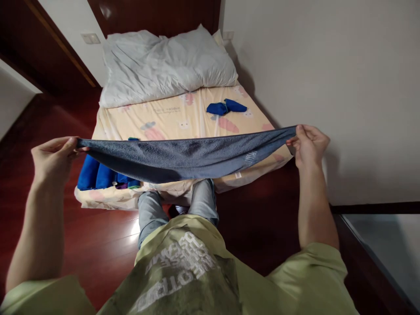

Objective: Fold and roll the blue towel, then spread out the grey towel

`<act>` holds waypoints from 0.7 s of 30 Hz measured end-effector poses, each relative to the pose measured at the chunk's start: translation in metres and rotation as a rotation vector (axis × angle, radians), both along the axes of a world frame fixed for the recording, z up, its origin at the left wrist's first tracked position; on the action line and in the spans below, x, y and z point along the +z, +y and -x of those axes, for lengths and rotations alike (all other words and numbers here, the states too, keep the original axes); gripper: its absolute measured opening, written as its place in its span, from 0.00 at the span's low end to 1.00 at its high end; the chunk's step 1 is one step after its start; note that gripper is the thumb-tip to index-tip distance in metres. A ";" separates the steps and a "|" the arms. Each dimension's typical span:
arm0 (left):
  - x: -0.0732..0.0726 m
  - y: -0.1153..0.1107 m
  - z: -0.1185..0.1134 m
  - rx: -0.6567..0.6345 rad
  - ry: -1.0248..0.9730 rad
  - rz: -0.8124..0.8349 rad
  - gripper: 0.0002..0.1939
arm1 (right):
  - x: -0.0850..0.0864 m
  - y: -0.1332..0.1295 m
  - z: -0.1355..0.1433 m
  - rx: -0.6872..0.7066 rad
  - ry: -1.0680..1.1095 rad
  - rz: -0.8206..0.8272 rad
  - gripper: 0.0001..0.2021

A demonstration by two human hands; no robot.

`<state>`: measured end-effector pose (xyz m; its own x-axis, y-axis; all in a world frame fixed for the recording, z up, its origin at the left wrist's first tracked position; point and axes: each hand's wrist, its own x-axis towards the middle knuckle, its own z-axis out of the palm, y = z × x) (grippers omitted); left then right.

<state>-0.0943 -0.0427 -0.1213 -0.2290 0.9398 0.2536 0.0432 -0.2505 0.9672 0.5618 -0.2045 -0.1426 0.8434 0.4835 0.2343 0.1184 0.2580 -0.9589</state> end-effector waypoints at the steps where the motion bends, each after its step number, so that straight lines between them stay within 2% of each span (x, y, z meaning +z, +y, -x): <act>1: -0.002 0.002 -0.001 -0.015 -0.001 0.001 0.18 | -0.001 0.000 -0.001 0.000 0.010 0.001 0.05; 6: -0.010 0.013 -0.006 -0.050 -0.017 0.018 0.26 | -0.002 0.004 0.003 0.014 0.086 0.014 0.04; 9: -0.013 0.015 -0.007 -0.073 0.030 0.001 0.26 | -0.001 0.005 0.005 0.017 0.090 0.041 0.05; 13: -0.013 0.011 -0.003 -0.081 0.083 0.001 0.23 | -0.008 0.001 0.003 0.028 0.074 0.054 0.06; 17: -0.014 0.003 0.003 -0.032 0.084 0.027 0.26 | -0.020 -0.009 -0.001 0.064 0.062 0.075 0.07; 21: -0.012 -0.008 0.011 -0.070 0.111 0.052 0.29 | -0.022 -0.023 0.001 0.093 0.037 0.126 0.08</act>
